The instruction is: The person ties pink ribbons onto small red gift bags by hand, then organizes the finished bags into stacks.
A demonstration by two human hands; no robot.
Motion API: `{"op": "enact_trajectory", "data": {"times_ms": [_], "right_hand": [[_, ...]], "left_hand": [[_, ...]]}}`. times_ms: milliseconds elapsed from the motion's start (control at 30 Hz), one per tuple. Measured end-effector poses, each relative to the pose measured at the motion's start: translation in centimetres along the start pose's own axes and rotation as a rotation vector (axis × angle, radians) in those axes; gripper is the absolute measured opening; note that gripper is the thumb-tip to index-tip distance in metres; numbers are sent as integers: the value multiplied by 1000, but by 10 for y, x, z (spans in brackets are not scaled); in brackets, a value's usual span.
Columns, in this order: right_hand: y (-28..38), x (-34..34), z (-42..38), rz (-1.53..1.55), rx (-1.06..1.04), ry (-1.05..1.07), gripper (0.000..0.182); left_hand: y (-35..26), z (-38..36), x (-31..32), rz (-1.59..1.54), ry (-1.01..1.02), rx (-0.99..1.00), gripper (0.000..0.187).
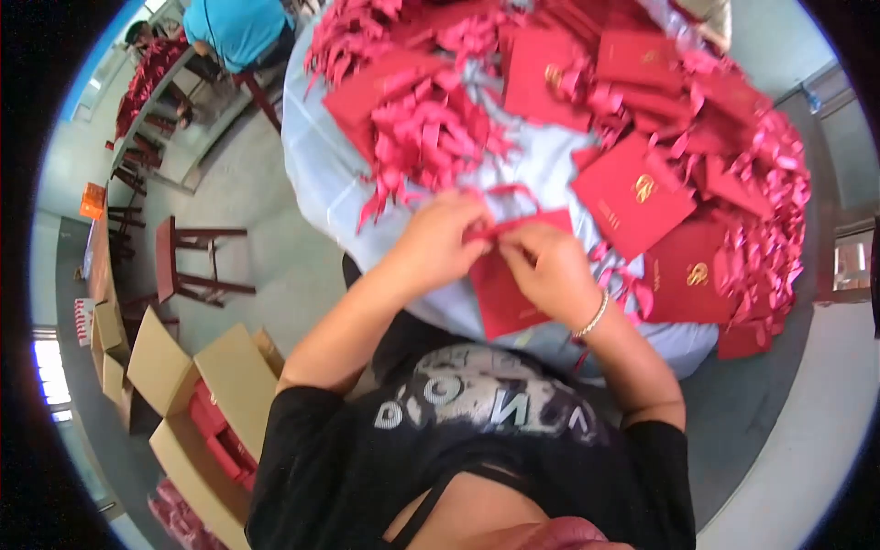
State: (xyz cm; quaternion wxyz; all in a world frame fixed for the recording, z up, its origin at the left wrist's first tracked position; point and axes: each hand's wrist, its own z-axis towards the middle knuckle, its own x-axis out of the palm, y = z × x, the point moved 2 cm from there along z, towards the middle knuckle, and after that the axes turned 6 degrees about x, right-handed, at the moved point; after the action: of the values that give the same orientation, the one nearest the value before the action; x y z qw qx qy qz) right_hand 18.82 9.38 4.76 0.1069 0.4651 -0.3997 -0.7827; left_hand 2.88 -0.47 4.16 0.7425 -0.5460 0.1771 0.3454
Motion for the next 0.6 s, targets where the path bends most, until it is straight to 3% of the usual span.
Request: {"op": "enact_trajectory", "data": {"times_ms": [67, 233, 333, 600], "right_hand": [[0, -5, 3, -20, 21, 41, 10], [12, -15, 10, -209, -161, -85, 10], [29, -39, 24, -150, -213, -164, 11], [-3, -54, 65, -117, 25, 618, 18]], "left_hand": [[-1, 3, 1, 11, -17, 25, 23], [-18, 12, -4, 84, -46, 78, 24], [-22, 10, -4, 187, -96, 146, 22], [-46, 8, 0, 409, -205, 411, 20]]}}
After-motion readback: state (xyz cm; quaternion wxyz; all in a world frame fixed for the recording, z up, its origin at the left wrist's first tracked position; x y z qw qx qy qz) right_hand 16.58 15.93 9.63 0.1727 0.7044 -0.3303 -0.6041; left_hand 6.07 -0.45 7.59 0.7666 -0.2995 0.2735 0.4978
